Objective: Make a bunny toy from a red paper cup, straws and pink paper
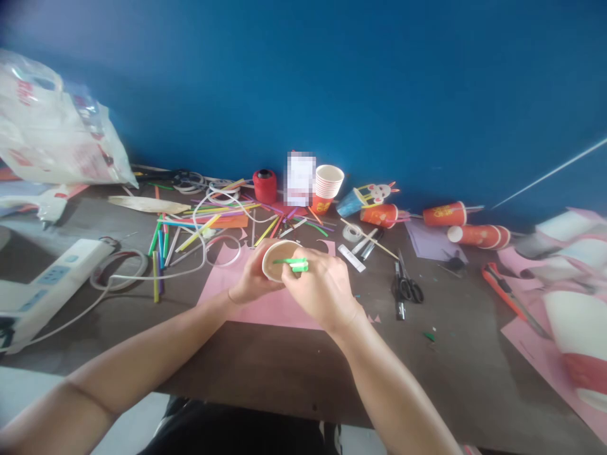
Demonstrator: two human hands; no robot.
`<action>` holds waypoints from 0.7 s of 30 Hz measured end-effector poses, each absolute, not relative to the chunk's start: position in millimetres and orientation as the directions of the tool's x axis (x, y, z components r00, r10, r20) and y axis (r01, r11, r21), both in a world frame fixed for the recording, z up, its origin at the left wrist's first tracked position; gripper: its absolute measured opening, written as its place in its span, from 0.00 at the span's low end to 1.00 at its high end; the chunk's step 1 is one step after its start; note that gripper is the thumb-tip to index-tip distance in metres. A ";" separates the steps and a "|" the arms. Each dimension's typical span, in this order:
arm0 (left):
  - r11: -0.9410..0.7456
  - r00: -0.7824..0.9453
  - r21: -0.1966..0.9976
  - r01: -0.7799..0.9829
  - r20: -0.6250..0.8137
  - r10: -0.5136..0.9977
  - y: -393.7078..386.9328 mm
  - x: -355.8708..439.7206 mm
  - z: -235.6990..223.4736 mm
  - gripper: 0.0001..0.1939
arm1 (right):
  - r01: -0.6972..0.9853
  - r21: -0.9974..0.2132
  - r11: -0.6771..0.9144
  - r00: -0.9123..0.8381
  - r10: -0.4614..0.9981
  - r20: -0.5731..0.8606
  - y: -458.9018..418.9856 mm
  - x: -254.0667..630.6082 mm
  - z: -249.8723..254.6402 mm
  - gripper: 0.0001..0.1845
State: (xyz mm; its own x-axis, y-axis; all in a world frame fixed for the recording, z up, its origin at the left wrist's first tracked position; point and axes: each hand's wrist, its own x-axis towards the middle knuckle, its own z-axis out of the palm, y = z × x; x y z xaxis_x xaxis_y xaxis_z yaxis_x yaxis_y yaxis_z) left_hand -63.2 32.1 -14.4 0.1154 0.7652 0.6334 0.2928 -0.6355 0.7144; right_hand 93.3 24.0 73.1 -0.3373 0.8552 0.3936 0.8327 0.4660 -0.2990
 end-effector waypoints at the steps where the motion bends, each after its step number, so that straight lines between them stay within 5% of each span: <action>1: -0.640 0.116 0.710 0.295 0.638 0.761 32.2 -63.0 -14.3 0.32 | 0.833 -0.303 0.463 -0.332 0.856 0.395 24.2 93.1 72.8 0.04; 12: -0.662 0.116 0.687 0.301 0.662 0.740 32.4 -60.1 -19.8 0.32 | 0.854 -0.295 0.428 -0.317 0.878 0.357 26.2 89.2 65.5 0.04; 21: -0.583 0.165 0.799 0.146 0.561 0.811 34.1 -60.9 -26.5 0.33 | 0.807 -0.280 0.520 -0.414 0.836 0.360 26.0 92.5 68.2 0.08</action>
State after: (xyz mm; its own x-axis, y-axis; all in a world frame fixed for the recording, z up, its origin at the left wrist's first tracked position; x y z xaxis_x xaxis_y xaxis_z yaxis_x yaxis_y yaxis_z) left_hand -60.9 34.1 -26.5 0.1655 0.8110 0.5612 0.1459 -0.5829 0.7993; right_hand 92.5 26.0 68.2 -0.4140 0.8360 0.3601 0.8070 0.5201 -0.2798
